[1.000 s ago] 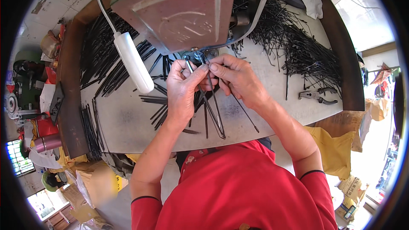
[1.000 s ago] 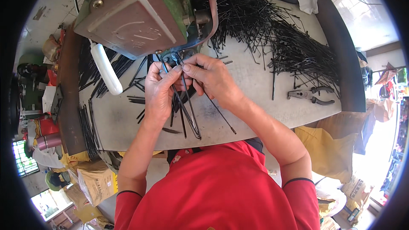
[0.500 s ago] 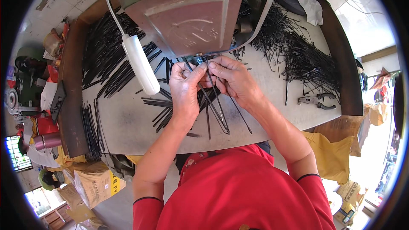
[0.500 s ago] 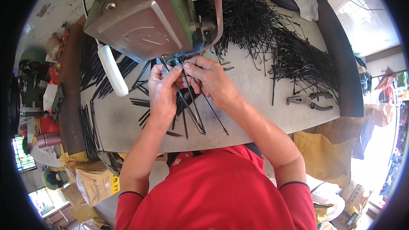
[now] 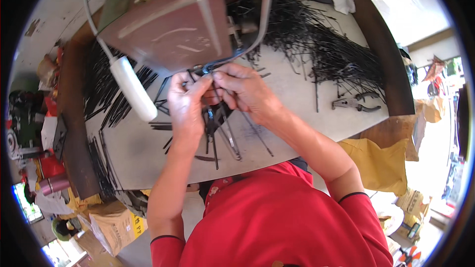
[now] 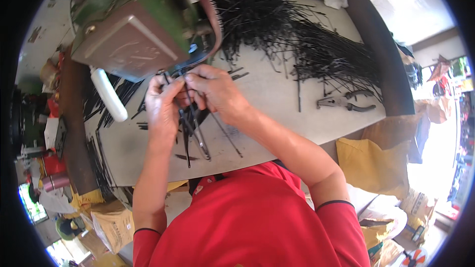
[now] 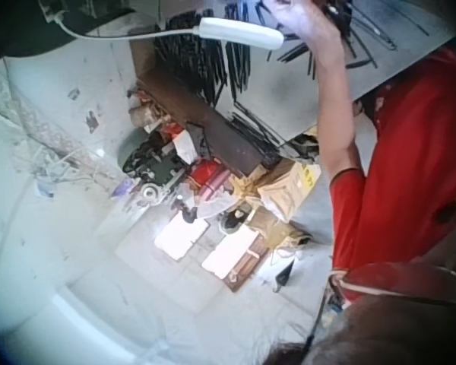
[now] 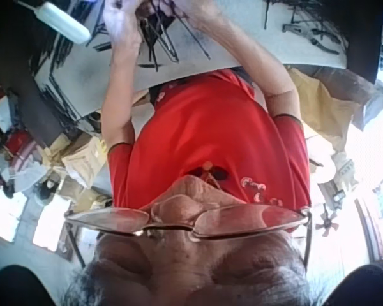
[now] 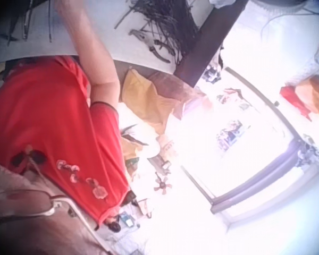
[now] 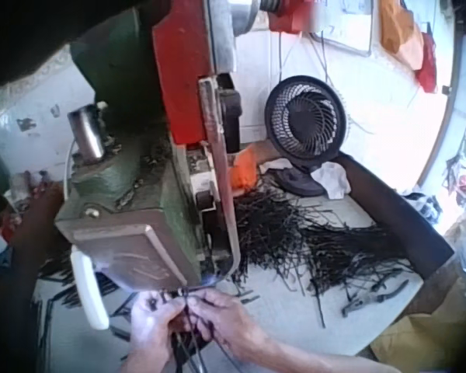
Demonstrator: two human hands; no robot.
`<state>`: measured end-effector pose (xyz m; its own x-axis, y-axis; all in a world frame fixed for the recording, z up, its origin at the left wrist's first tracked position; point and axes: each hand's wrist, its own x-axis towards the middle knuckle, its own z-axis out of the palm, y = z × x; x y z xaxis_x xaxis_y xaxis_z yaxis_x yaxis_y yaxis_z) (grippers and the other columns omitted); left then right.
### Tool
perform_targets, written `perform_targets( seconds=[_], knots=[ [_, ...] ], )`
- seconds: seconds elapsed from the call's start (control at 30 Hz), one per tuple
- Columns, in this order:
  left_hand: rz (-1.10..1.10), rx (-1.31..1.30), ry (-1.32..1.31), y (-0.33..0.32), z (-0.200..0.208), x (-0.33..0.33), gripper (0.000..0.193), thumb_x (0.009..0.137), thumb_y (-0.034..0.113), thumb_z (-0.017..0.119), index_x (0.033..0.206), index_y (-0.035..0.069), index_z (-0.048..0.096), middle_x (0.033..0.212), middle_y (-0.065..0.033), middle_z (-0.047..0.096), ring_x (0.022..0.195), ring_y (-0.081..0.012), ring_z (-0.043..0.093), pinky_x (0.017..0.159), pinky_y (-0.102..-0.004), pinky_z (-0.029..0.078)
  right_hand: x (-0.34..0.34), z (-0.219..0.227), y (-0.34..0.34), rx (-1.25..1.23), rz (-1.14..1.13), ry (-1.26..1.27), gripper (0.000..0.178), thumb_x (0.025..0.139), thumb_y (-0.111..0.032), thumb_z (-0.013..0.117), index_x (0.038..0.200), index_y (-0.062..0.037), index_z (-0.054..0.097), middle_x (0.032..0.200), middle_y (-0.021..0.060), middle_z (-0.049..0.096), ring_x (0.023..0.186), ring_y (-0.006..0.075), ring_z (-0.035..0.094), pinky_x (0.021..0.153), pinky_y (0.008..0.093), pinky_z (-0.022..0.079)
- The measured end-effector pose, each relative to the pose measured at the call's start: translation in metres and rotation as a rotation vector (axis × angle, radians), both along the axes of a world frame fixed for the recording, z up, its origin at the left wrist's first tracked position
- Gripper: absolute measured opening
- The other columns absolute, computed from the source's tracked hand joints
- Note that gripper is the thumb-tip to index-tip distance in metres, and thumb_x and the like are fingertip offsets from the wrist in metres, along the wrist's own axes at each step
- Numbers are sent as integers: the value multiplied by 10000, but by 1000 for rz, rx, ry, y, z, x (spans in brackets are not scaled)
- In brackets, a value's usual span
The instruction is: The person repeatedly picks up thin black metal rods from a pile on a workbench and feeds them into a manual bending machine. They operate the machine's lever to bend the rods and then place the finished pieces onto a separate pile on the table.
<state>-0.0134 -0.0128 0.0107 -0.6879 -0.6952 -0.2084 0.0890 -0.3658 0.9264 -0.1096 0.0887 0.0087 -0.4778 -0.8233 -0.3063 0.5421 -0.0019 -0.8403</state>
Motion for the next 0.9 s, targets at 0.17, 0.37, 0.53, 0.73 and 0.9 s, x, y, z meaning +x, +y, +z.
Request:
perform_targets(
  seconds=[0.17,0.37,0.53,0.73,0.9],
  knots=[
    [-25,-37,-38,5,11,4,218,830,69,672,850,54,455,728,-98,622,571,-161,621,504,-236,488,-6,-1,6,-45,52,-19,152,926,-158,538,866,-29,589,645,16,554,428,57,452,330,206,261],
    [14,-71,-165,6,19,34,197,831,68,651,837,75,454,721,-94,614,541,-160,593,497,-241,458,16,4,16,25,166,173,204,946,-202,513,991,-31,616,713,28,597,461,61,490,357,212,330],
    [65,-370,-436,-31,45,102,257,814,45,636,1045,30,525,951,-104,622,688,-134,599,585,-248,485,2,-5,49,94,-34,1136,180,897,-125,536,1050,-105,627,764,93,644,508,188,587,470,302,485],
    [194,-1004,-683,-81,36,163,386,817,27,630,1185,-6,521,1067,-75,612,936,-164,602,878,-271,443,-80,-2,89,897,86,2000,356,719,19,571,1044,-119,621,852,81,546,662,267,633,536,367,511],
    [-98,-855,-487,-10,22,100,181,821,31,646,1002,37,648,914,-59,653,836,-143,622,772,-270,494,-84,-13,85,651,127,2047,215,727,-12,591,934,-70,580,840,88,528,703,259,627,559,362,506]
  ],
)
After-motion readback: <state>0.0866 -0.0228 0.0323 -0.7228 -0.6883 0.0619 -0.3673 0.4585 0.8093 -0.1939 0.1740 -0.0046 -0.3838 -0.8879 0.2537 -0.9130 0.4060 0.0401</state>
